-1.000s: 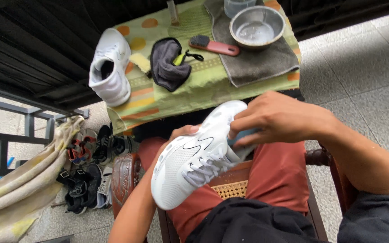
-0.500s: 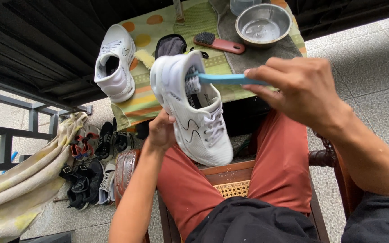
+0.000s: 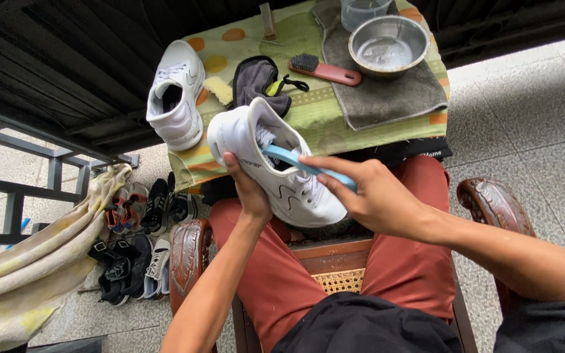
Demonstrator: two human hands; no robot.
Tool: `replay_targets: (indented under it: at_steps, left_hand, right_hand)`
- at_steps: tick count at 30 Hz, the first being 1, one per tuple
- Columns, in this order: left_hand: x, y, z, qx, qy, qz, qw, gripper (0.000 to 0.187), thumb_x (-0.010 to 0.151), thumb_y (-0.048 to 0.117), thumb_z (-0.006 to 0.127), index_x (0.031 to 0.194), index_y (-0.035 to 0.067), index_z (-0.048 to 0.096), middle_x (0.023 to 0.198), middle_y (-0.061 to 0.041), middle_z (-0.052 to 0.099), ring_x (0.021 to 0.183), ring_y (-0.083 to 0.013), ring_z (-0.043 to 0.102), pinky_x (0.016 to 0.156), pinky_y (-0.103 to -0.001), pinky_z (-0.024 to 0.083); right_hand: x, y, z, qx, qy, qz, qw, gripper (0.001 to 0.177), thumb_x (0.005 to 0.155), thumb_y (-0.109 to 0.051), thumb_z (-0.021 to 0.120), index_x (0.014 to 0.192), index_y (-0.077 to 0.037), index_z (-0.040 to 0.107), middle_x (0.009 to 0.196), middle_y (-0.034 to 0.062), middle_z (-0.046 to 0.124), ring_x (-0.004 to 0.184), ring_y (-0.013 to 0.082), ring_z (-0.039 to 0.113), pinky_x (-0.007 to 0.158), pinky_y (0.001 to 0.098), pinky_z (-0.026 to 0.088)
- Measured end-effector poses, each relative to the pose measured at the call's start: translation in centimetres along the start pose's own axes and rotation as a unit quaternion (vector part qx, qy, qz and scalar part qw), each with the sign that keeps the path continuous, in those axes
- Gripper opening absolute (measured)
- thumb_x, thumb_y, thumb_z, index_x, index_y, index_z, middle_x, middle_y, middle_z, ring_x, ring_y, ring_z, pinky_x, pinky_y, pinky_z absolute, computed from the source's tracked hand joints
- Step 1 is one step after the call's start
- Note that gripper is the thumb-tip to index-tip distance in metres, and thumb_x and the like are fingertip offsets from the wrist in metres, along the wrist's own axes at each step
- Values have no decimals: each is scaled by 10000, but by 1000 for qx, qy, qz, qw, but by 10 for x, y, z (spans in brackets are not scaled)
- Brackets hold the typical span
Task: The person cleans a white sneaker by repeatedly scrubbing the interior and upper with a blue brush dipped in water. The person removes the insole, scrubs the insole separately, and continues scrubbing the shoe interior and exterior throughout the clip.
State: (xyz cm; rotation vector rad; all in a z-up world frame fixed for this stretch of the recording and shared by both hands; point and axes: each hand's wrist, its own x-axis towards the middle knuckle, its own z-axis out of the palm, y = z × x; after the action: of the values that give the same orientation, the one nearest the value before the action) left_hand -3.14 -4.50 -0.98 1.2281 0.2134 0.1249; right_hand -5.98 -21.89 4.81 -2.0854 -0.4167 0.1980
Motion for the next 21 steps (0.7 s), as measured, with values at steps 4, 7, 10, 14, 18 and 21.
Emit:
replay_targets:
  at_steps: [4, 7, 10, 14, 18, 21]
  left_hand:
    - [6, 19, -17, 60, -5, 3, 998, 1047, 919, 782, 311, 1587, -16, 198, 1576, -284, 274, 1446, -390, 319, 1246, -517, 165]
    - [30, 30, -38, 130, -87, 70, 985, 1081, 865, 876, 342, 1549, 40, 347, 1434, -271, 478, 1336, -401, 483, 1204, -551, 297]
    - [16, 45, -19, 165, -29, 104, 980, 1002, 829, 870, 435, 1442, 78, 417, 1095, -131, 538, 1126, -302, 554, 1146, -570, 355]
    - [8, 38, -13, 39, -58, 8, 998, 982, 864, 849, 291, 1469, 84, 404, 1344, -145, 494, 1258, -272, 499, 1170, -501, 323]
    - [13, 63, -16, 44, -62, 41, 996, 924, 811, 875, 320, 1211, 95, 611, 990, -124, 674, 926, -177, 702, 986, -405, 572]
    - [11, 40, -18, 106, -62, 9, 992, 1035, 887, 825, 281, 1549, 30, 309, 1495, -286, 420, 1373, -395, 434, 1205, -566, 275]
  right_hand:
    - [7, 1, -17, -29, -51, -1, 998, 361, 954, -223, 567, 1291, -246, 694, 1043, 215, 771, 997, 499, 686, 819, 566, 537]
    - [16, 2, -26, -22, -55, -20, 998, 360, 954, -215, 567, 1288, -235, 699, 1090, 186, 771, 1057, 462, 678, 852, 538, 539]
    - [19, 14, -16, 4, -54, -31, 998, 359, 954, -202, 567, 1285, -218, 706, 1160, 141, 771, 1146, 407, 666, 900, 494, 541]
    - [18, 4, -20, -65, -44, -58, 995, 370, 979, -186, 536, 1320, -228, 674, 1077, 176, 769, 1012, 459, 679, 814, 539, 534]
    - [25, 18, -26, -24, -50, 0, 998, 350, 966, -246, 563, 1275, -302, 719, 1037, 115, 802, 1036, 273, 734, 824, 411, 548]
    - [24, 29, -8, -70, -30, -25, 997, 375, 997, -296, 550, 1339, -400, 661, 910, 138, 791, 779, 338, 760, 700, 443, 537]
